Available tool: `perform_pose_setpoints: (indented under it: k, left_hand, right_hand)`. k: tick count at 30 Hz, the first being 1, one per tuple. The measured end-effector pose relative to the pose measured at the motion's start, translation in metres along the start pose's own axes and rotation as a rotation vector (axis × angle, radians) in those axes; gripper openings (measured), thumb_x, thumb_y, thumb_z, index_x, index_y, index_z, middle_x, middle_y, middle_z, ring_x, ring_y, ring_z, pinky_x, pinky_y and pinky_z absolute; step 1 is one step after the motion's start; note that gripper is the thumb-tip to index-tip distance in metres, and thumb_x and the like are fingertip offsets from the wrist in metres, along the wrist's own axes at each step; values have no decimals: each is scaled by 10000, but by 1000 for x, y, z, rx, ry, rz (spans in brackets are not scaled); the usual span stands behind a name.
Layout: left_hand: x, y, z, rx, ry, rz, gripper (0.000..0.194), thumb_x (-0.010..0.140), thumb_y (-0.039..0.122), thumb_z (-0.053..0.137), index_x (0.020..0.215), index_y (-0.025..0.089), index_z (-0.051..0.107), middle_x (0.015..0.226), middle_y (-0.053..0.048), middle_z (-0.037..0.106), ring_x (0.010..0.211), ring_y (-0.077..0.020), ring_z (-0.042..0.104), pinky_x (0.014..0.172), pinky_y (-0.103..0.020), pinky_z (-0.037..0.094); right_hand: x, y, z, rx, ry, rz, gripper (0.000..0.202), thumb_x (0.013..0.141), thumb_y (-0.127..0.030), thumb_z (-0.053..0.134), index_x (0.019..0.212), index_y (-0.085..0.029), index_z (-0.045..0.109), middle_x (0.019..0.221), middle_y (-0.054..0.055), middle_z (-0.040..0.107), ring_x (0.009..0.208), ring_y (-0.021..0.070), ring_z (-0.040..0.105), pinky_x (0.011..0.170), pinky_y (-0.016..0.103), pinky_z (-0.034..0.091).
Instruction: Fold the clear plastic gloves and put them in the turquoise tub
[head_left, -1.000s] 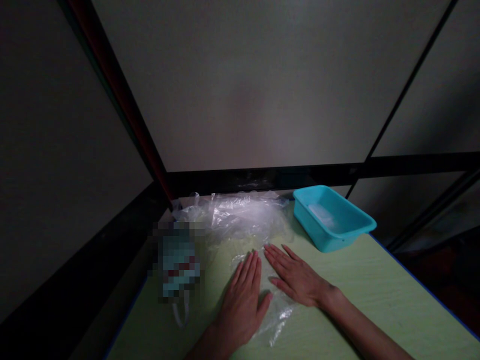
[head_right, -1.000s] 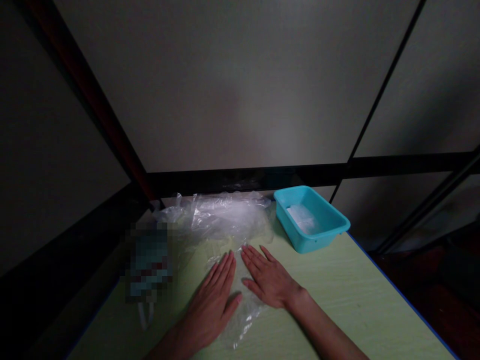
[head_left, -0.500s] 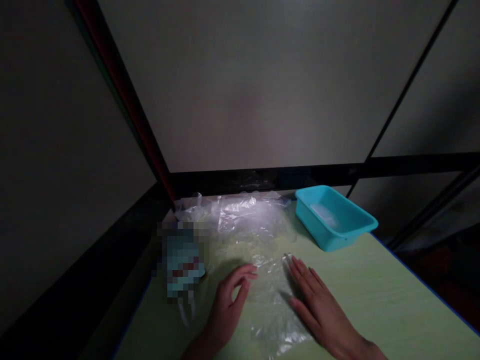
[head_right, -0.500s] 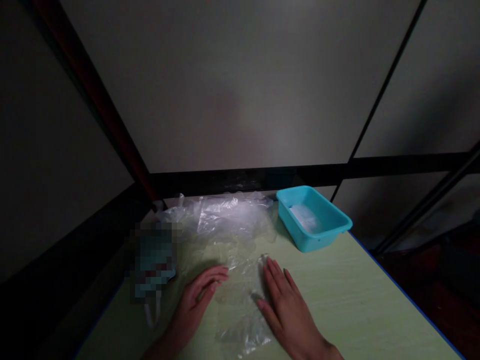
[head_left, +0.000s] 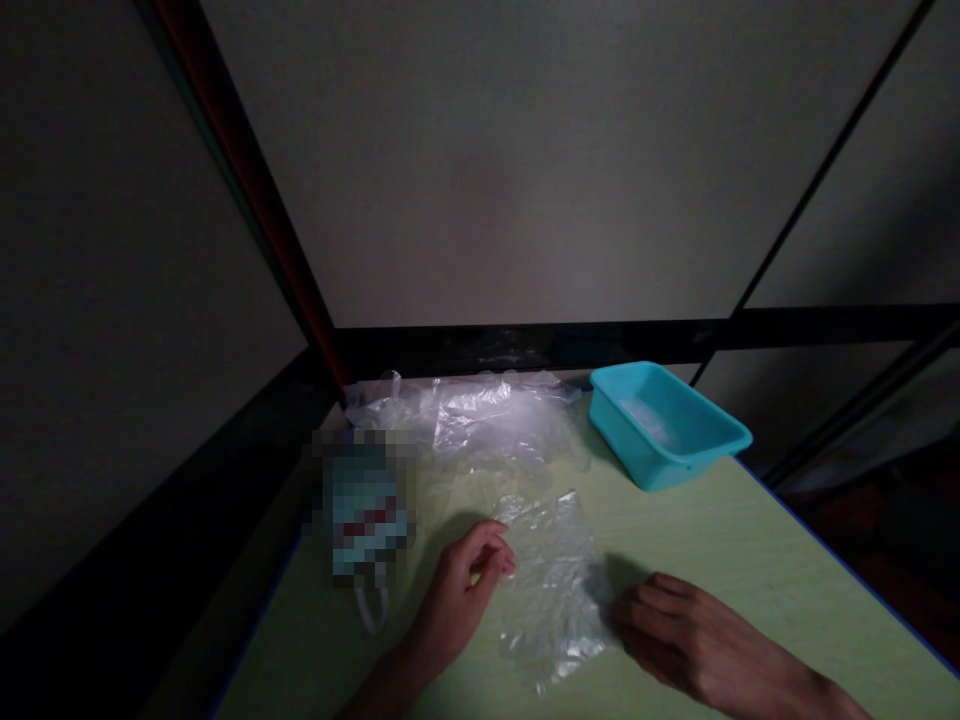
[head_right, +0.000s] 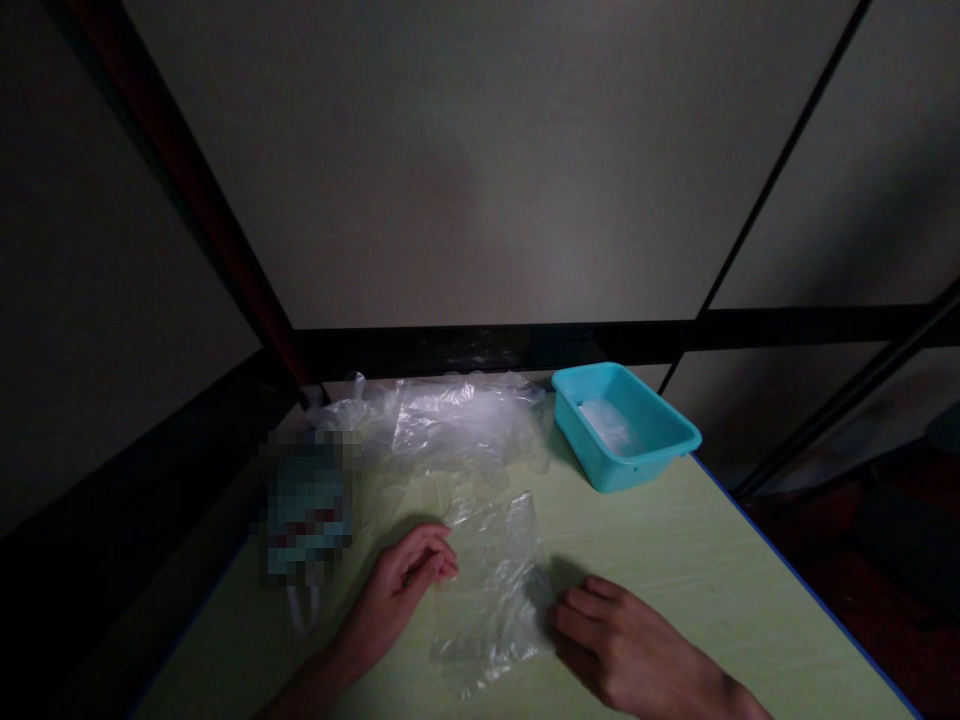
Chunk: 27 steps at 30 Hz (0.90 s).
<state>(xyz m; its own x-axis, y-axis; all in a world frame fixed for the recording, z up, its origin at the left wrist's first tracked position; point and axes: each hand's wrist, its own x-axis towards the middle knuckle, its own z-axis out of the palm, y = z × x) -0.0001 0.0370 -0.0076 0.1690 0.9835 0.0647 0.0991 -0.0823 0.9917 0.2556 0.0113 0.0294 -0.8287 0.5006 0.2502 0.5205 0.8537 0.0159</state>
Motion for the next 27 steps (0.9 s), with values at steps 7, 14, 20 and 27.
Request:
perform_pose_setpoints:
  k: [7,14,20,27]
  left_hand:
    - [3,0,-1,8,-17,-3,139,808,249,484,910,163,522,729,-29,599,699,-176,610,663,-283,473]
    - [4,-5,0,9,-8,-16,165,801,251,477,940,165,503,730,-20,588,679,-170,614,636,-275,469]
    - [3,-7,-1,13,-18,-15,157,807,244,471,940,166,500,738,-23,586,694,-177,616,648,-286,470]
    - [5,-5,0,13,-15,-19,156,807,235,464,938,160,504,736,-25,583,692,-178,618,643,-287,469]
  right_hand:
    - [-4,0,5,-31,112,-36,444,956,-157,161,760,-172,560,729,2,614,631,138,505,643,300,347]
    - [-14,2,10,-14,143,-67,339,953,-165,250,816,-156,560,826,4,635,641,123,504,644,288,351]
    - [-14,1,9,11,76,-12,357,962,-172,204,870,-162,549,795,-8,628,626,126,512,609,283,356]
    - [-14,-1,8,34,98,10,370,964,-163,180,887,-143,542,765,11,626,608,128,522,594,286,361]
